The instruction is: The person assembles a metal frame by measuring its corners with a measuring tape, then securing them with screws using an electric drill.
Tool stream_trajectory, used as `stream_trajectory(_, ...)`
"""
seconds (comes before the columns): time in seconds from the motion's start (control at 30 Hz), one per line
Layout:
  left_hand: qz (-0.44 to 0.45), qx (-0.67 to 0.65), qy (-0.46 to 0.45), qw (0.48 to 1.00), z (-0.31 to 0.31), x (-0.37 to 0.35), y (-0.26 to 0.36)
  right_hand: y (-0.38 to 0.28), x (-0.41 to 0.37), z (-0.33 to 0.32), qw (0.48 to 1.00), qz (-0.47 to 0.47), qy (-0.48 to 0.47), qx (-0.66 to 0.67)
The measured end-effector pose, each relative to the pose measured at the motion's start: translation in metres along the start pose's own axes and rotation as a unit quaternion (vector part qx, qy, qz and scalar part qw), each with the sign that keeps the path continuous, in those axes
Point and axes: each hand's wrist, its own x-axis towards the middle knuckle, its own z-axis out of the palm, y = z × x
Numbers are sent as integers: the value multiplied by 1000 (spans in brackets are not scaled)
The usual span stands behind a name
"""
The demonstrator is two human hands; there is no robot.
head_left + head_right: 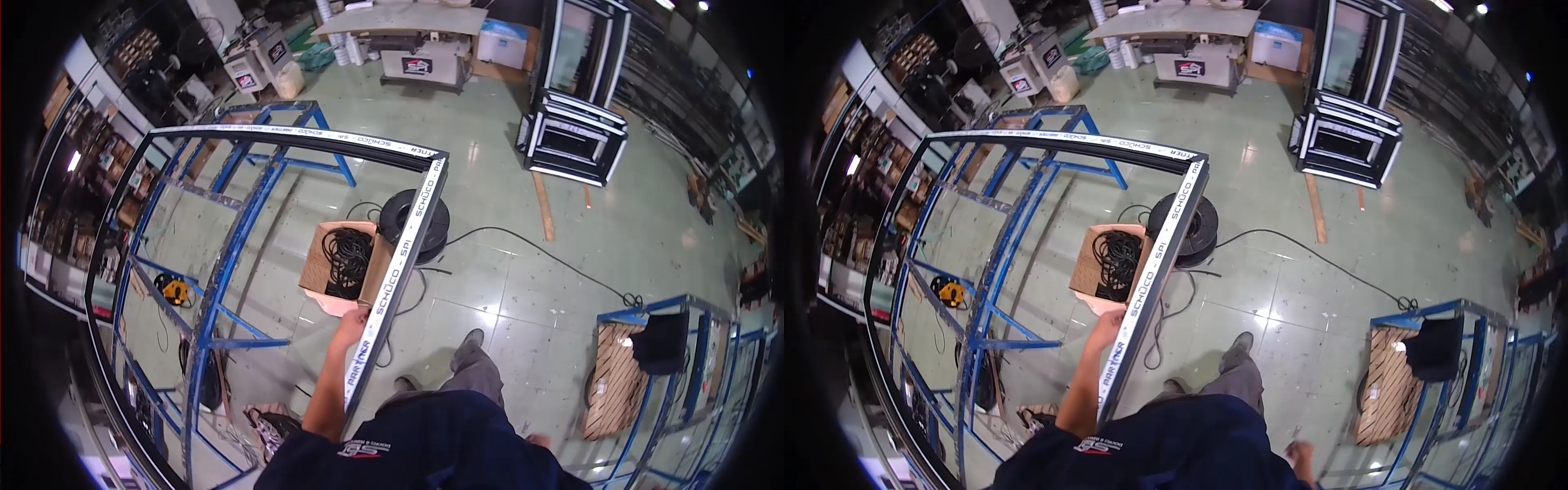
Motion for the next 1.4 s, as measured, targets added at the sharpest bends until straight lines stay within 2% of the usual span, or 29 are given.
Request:
stream_trajectory(0.1,-49,6,23,999,9,53,31,-30,19,20,997,14,-77,5)
stream_trajectory(0.17,-23,-123,65,990,25,75,59,-76,50,35,990,-8,-139,2)
stream_trajectory(0.23,-34,-120,140,982,36,95,52,-129,91,39,981,-39,-192,-5)
stream_trajectory(0.27,-45,-117,127,984,36,102,47,-159,112,40,976,-53,-212,-4)
stream_trajectory(0.3,-42,-71,128,988,37,105,55,-186,135,36,972,-68,-226,0)
stream_trajectory(0.37,-123,53,103,986,28,107,66,-227,191,20,963,-95,-252,23)
stream_trajectory(0.47,-13,116,89,989,12,114,48,-267,296,-28,930,-140,-316,125)
stream_trajectory(0.5,-137,142,81,977,1,116,47,-281,331,-41,919,-142,-332,156)
stream_trajectory(0.53,-136,-27,139,981,-3,107,64,-329,298,-33,941,-192,-270,68)
stream_trajectory(0.57,-201,-158,171,952,-12,111,43,-371,281,-31,952,-229,-201,-25)
stream_trajectory(0.6,-271,-89,225,931,-21,116,26,-409,278,-24,969,-175,-171,15)
stream_trajectory(0.63,-297,-21,272,915,-29,122,-3,-447,277,-18,981,-123,-138,61)
stream_trajectory(0.67,-322,212,230,894,-41,130,-30,-475,275,-8,983,-132,-117,53)
stream_trajectory(0.73,-329,327,182,867,-51,138,-22,-513,267,-4,971,-143,-165,96)
stream_trajectory(0.77,-343,362,167,850,-57,157,-15,-521,265,2,968,-158,-165,101)
stream_trajectory(0.83,-236,264,246,902,-63,210,31,-541,245,17,976,-166,-121,74)
stream_trajectory(0.93,-207,248,250,913,-54,327,152,-563,204,45,987,-125,-93,33)
stream_trajectory(1.03,-59,218,328,917,-36,436,234,-547,196,61,990,-57,-121,40)
stream_trajectory(1.07,-220,299,370,852,-13,450,298,-545,191,66,994,-17,-105,24)
stream_trajectory(1.17,-66,201,439,873,-12,461,269,-513,207,63,991,72,-106,32)
stream_trajectory(1.23,-138,439,347,817,26,450,324,-500,212,56,988,103,-108,30)
stream_trajectory(1.3,-142,416,281,853,23,458,314,-491,230,41,987,113,-115,18)
stream_trajectory(1.37,-193,450,296,820,46,472,360,-519,244,21,983,154,-97,11)
stream_trajectory(1.4,-175,460,301,817,53,484,367,-529,262,11,982,157,-105,17)
